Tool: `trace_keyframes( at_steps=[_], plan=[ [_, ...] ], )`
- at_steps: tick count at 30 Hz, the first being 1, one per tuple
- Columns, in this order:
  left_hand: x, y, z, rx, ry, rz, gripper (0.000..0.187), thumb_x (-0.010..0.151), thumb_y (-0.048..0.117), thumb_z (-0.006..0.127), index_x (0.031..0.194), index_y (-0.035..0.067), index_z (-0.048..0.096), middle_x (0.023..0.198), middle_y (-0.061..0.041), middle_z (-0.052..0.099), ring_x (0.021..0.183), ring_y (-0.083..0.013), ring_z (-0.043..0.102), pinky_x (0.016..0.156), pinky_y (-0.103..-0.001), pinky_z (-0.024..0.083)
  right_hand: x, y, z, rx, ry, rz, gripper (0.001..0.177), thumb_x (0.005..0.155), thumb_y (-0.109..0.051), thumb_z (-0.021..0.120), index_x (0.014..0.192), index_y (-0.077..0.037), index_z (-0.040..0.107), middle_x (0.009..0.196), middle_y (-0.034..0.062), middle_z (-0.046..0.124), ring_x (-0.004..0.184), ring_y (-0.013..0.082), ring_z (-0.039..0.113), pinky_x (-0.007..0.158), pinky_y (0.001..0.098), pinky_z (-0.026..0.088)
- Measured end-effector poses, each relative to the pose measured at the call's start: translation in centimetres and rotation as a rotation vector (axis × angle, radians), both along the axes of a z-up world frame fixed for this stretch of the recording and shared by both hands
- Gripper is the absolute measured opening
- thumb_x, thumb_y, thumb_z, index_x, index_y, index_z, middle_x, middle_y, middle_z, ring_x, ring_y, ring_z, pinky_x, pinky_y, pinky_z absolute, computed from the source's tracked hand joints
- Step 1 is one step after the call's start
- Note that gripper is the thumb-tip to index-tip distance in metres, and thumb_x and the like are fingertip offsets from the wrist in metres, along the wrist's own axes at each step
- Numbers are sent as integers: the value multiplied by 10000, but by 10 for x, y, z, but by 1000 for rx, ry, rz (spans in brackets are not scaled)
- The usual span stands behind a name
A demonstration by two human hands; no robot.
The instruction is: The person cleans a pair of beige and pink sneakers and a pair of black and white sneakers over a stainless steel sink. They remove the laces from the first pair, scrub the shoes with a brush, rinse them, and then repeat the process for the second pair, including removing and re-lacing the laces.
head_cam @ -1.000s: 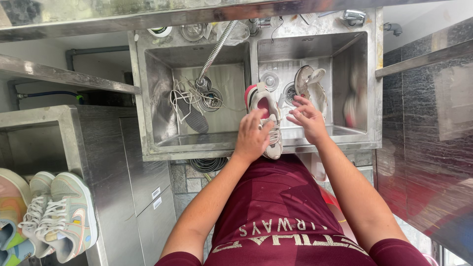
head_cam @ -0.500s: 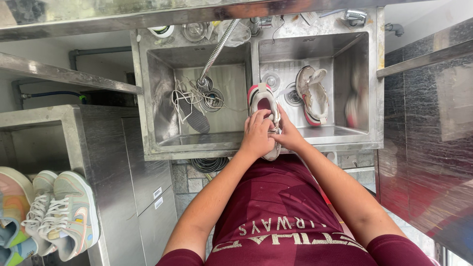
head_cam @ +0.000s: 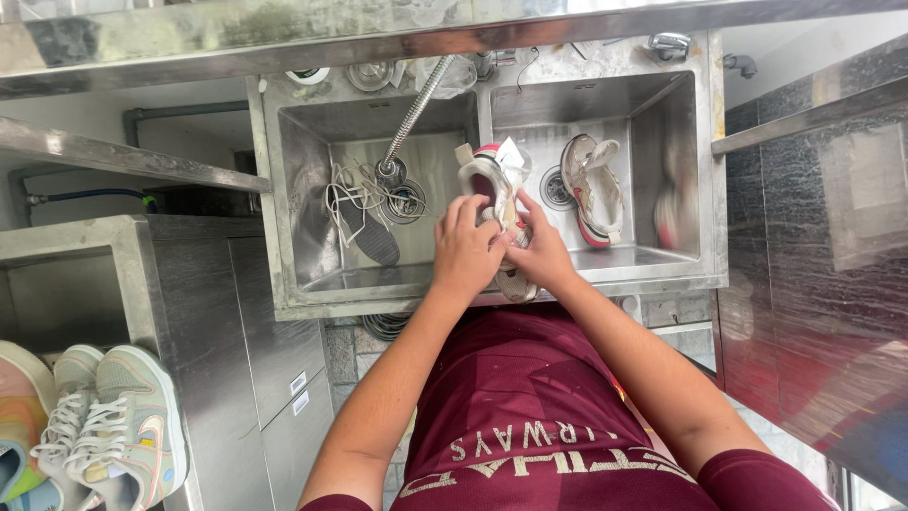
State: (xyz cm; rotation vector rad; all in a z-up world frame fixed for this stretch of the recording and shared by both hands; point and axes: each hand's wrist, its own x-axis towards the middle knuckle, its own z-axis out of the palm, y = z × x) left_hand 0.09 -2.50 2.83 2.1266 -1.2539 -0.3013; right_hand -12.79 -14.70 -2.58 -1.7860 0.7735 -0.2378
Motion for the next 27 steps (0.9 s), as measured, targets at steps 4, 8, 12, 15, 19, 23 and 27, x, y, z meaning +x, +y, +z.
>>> trace_keyframes(
  at_steps=[4, 8, 12, 15, 19, 23, 27],
  plan=[
    [7, 3, 34, -303, 234, -258, 184, 829, 288, 758, 833, 108, 794, 1473, -209, 458, 1363, -436, 364, 1116, -529, 300, 3, -27, 7, 175, -25, -1, 962, 745, -127, 820, 1588, -91, 358, 1254, 197, 702, 1118, 254, 681, 940, 344, 546],
    [21, 8, 56, -243, 184, -196, 201, 806, 296, 769, 750, 107, 731, 1388, -116, 555, 1324, -363, 446, 1122, -486, 371, 1, -31, 25, 62, 89, 2, 971, 719, -159, 821, 1570, -126, 357, 1311, 218, 665, 1150, 308, 691, 949, 374, 545],
    [9, -5, 54, 5, 135, 34, 339, 779, 436, 831, 861, 121, 738, 1095, -84, 631, 1110, -293, 562, 938, -444, 440, 4, -14, 47, -300, 183, -12, 981, 704, -177, 844, 1558, -123, 366, 1325, 247, 640, 1186, 384, 639, 960, 433, 511],
    [5, -14, 33, 104, 95, 69, 341, 835, 448, 797, 859, 122, 697, 921, -29, 709, 915, -255, 650, 872, -426, 447, 8, -8, 56, -405, 146, 7, 875, 745, -181, 812, 1529, -135, 425, 1325, 223, 668, 1195, 389, 652, 963, 448, 516],
    [2, -13, 3, 77, 197, 60, 236, 878, 394, 752, 817, 171, 703, 808, -21, 710, 812, -278, 695, 779, -447, 496, 9, -8, 60, -415, 104, -21, 868, 718, -162, 804, 1505, -121, 441, 1332, 218, 661, 1197, 387, 647, 951, 439, 521],
    [-7, -7, 6, 150, 380, 38, 236, 791, 366, 773, 787, 145, 692, 742, -36, 687, 732, -295, 696, 683, -450, 545, 10, -13, 70, -364, 182, -39, 897, 712, -153, 797, 1521, -106, 412, 1224, 196, 679, 1108, 383, 656, 916, 446, 523],
    [-10, -9, 25, 46, 402, 184, 409, 763, 402, 804, 984, 99, 642, 774, -63, 640, 698, -301, 660, 625, -465, 512, 9, -12, 79, -522, 188, 21, 937, 649, -177, 846, 1494, -107, 447, 1173, 186, 691, 1076, 388, 641, 890, 466, 513]
  ],
)
